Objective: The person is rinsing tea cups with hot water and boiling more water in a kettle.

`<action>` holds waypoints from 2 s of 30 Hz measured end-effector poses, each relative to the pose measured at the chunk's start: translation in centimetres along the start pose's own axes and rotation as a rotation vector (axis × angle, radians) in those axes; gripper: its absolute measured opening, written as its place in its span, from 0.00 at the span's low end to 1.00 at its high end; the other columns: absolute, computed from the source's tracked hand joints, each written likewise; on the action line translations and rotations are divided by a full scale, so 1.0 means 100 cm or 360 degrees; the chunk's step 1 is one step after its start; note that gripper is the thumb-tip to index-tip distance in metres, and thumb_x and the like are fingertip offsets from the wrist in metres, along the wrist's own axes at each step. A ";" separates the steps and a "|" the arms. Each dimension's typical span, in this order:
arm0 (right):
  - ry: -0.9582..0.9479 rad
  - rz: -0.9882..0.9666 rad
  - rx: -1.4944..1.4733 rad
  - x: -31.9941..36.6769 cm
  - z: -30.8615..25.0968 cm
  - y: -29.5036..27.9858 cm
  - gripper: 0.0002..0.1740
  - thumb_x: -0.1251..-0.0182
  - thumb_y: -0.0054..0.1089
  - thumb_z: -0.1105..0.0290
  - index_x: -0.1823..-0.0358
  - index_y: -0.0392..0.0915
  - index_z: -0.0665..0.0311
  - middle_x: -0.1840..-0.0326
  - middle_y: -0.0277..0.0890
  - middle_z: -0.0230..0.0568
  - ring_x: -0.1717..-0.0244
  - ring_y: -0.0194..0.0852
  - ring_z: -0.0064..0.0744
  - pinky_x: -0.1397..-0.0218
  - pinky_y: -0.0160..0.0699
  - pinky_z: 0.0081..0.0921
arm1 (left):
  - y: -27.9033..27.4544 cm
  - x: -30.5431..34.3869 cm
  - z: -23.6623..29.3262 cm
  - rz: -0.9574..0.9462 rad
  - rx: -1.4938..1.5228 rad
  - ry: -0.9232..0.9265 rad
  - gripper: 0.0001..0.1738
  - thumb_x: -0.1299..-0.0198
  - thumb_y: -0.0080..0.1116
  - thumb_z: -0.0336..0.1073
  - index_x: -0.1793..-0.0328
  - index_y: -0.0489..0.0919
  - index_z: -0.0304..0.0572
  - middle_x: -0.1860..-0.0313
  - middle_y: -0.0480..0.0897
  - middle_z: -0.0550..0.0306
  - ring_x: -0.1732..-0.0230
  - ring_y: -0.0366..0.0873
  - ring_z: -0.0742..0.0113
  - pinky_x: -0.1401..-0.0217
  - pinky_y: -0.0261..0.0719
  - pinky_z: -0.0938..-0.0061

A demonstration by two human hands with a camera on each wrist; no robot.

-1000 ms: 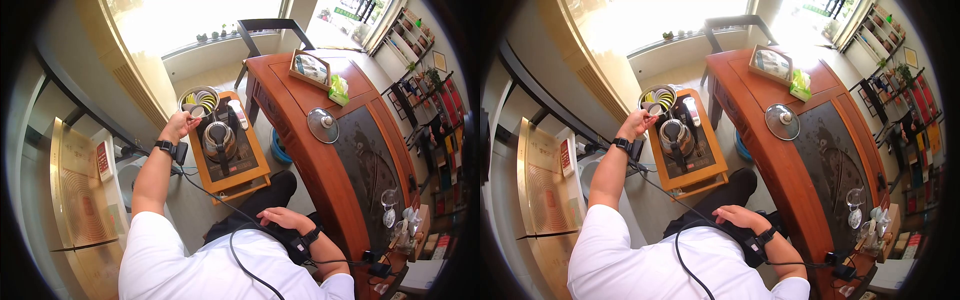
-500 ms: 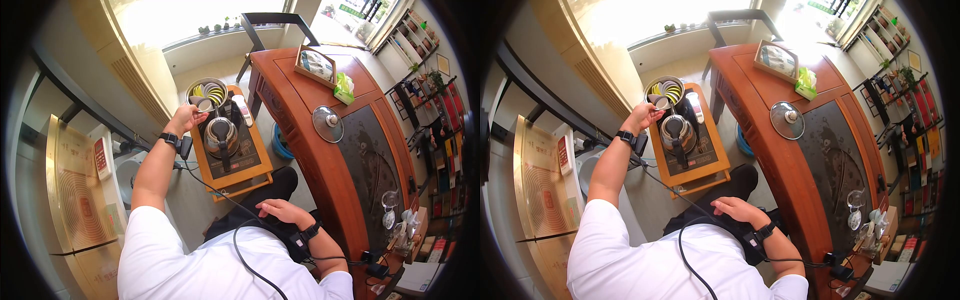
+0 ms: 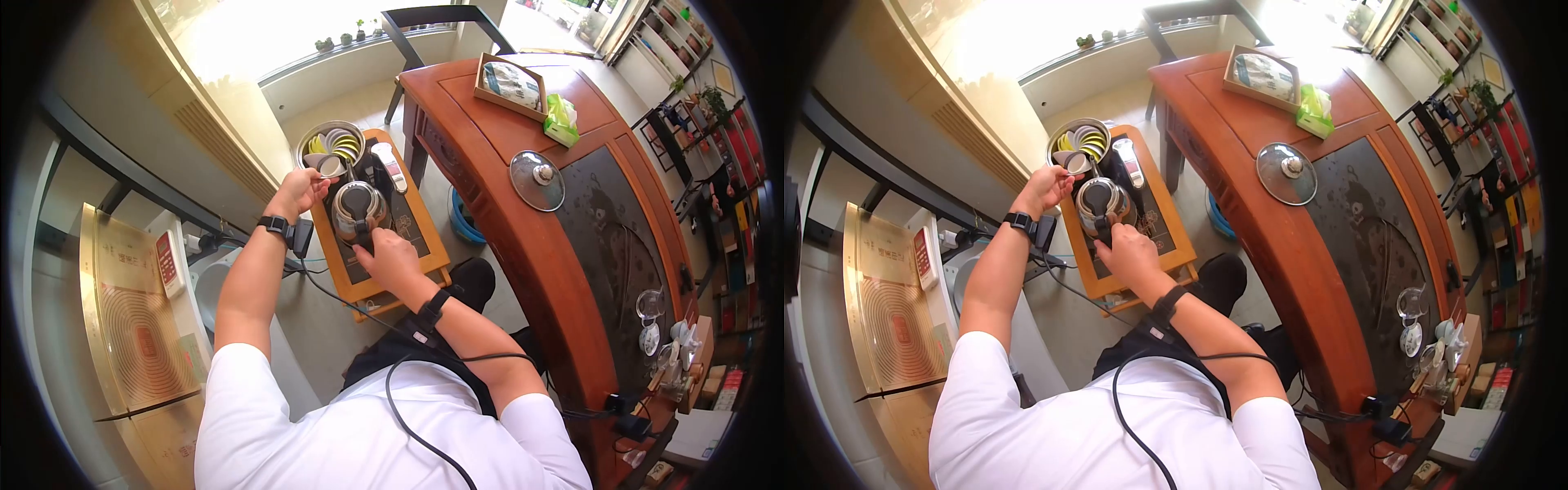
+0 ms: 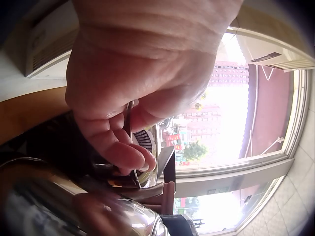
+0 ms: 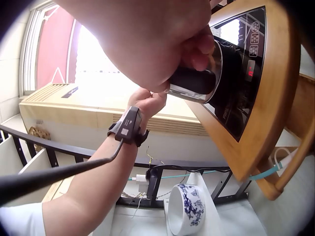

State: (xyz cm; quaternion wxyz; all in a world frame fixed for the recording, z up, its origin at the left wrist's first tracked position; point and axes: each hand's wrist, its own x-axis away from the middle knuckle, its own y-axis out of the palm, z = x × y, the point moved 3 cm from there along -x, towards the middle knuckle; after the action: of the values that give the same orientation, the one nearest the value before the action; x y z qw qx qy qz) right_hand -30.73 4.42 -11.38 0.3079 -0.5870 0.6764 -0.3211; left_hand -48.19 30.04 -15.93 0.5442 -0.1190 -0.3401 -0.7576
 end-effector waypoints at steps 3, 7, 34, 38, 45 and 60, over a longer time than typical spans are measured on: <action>0.0061 -0.0048 0.0098 0.000 0.006 -0.003 0.19 0.27 0.69 0.56 0.54 0.77 0.67 0.52 0.87 0.56 0.52 0.91 0.61 0.48 0.90 0.53 | -0.002 0.000 0.004 -0.0045 -0.0083 0.0045 0.13 0.24 0.49 0.25 0.37 0.69 0.31 0.50 0.90 0.31 0.66 0.88 0.65 0.65 0.92 0.69; 0.0093 0.0027 0.0248 -0.013 0.018 -0.027 0.17 0.29 0.69 0.62 0.50 0.74 0.65 0.52 0.86 0.54 0.52 0.91 0.60 0.48 0.90 0.52 | 0.003 0.007 0.014 0.0019 -0.0229 0.0067 0.12 0.26 0.49 0.24 0.39 0.68 0.40 0.52 0.91 0.32 0.74 0.78 0.73 0.72 0.82 0.76; -0.0133 0.0088 0.0184 -0.026 0.042 -0.034 0.29 0.23 0.59 0.70 0.24 0.70 0.74 0.44 0.84 0.58 0.42 0.85 0.61 0.37 0.84 0.51 | 0.000 -0.004 0.043 0.0076 -0.0984 0.0157 0.14 0.26 0.53 0.27 0.36 0.75 0.42 0.64 0.89 0.51 0.82 0.70 0.80 0.83 0.67 0.81; -0.0193 0.0132 0.0173 -0.022 0.042 -0.037 0.28 0.24 0.58 0.71 0.24 0.71 0.72 0.42 0.84 0.57 0.41 0.85 0.61 0.35 0.84 0.50 | 0.000 0.004 0.041 0.0060 -0.1011 0.0136 0.16 0.22 0.54 0.32 0.31 0.76 0.43 0.63 0.88 0.54 0.79 0.72 0.80 0.81 0.69 0.81; -0.0080 0.0481 -0.0460 -0.055 0.042 -0.098 0.23 0.24 0.55 0.76 0.30 0.77 0.70 0.47 0.88 0.59 0.43 0.86 0.63 0.37 0.83 0.52 | -0.025 0.001 0.040 0.0561 -0.1130 0.0523 0.20 0.16 0.57 0.43 0.29 0.80 0.36 0.57 0.90 0.52 0.75 0.76 0.77 0.73 0.75 0.78; -0.0462 0.0244 -0.0429 -0.082 -0.009 -0.079 0.26 0.23 0.51 0.80 0.25 0.74 0.75 0.39 0.87 0.59 0.34 0.83 0.59 0.27 0.79 0.47 | 0.105 0.110 0.075 -0.0198 -0.2221 0.1297 0.21 0.34 0.77 0.38 0.39 0.91 0.34 0.56 0.91 0.50 0.55 0.87 0.61 0.47 0.85 0.66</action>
State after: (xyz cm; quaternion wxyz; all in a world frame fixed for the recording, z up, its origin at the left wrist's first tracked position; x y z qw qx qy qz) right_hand -25.76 11.78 -4.23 0.3443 -0.6099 0.7044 -0.1154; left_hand -44.26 24.89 -0.24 0.3827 -0.1267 0.4297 -0.8080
